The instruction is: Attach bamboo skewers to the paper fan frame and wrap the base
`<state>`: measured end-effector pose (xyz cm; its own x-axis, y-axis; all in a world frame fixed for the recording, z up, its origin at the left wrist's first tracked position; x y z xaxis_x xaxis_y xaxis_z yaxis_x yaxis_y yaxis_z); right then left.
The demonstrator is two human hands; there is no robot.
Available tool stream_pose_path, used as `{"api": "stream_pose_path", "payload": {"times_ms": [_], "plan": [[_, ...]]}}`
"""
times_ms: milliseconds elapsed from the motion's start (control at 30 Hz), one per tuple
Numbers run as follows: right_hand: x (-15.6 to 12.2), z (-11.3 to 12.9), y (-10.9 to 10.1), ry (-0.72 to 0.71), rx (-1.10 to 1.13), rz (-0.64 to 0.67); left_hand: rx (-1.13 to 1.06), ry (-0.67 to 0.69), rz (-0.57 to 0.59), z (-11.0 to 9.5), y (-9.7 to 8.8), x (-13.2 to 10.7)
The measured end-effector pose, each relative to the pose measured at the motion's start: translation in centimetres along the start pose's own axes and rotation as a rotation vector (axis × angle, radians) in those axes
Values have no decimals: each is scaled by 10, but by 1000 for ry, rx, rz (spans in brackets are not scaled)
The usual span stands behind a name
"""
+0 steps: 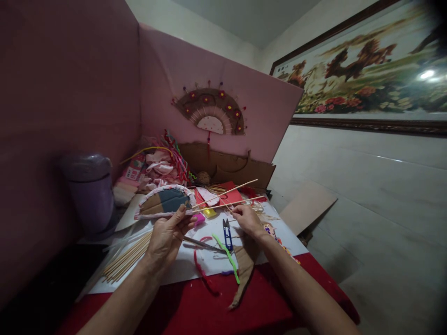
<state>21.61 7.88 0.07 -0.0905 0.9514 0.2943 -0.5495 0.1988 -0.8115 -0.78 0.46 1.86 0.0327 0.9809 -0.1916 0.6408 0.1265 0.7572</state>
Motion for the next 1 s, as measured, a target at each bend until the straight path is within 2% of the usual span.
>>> {"api": "stream_pose_path", "payload": {"times_ms": [300,533,600,800,1000], "plan": [[-2,-6,6,-51,-271,9,20,5,0,1,-1,1],[2,-10,6,-163,-364,23,26,2,-12,1,-3,3],[-1,-9,2,-189,-382,66,24,2,-10,2,-4,4],[-19,-5,-7,-315,-439,308,26,-1,-5,2,-3,2],[-30,0,-1,-492,-508,407,10,-4,6,2,-4,3]]}}
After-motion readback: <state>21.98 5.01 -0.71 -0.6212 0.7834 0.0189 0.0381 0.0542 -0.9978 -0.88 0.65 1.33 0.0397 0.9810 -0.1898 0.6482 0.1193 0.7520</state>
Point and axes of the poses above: each hand's wrist, its own x-axis towards the middle knuckle, its own y-axis out of the palm, z = x × y, the point moved 1 cm from there along x, towards the middle knuckle, and after that the axes turned 9 degrees about -y, right-handed, at the moved point
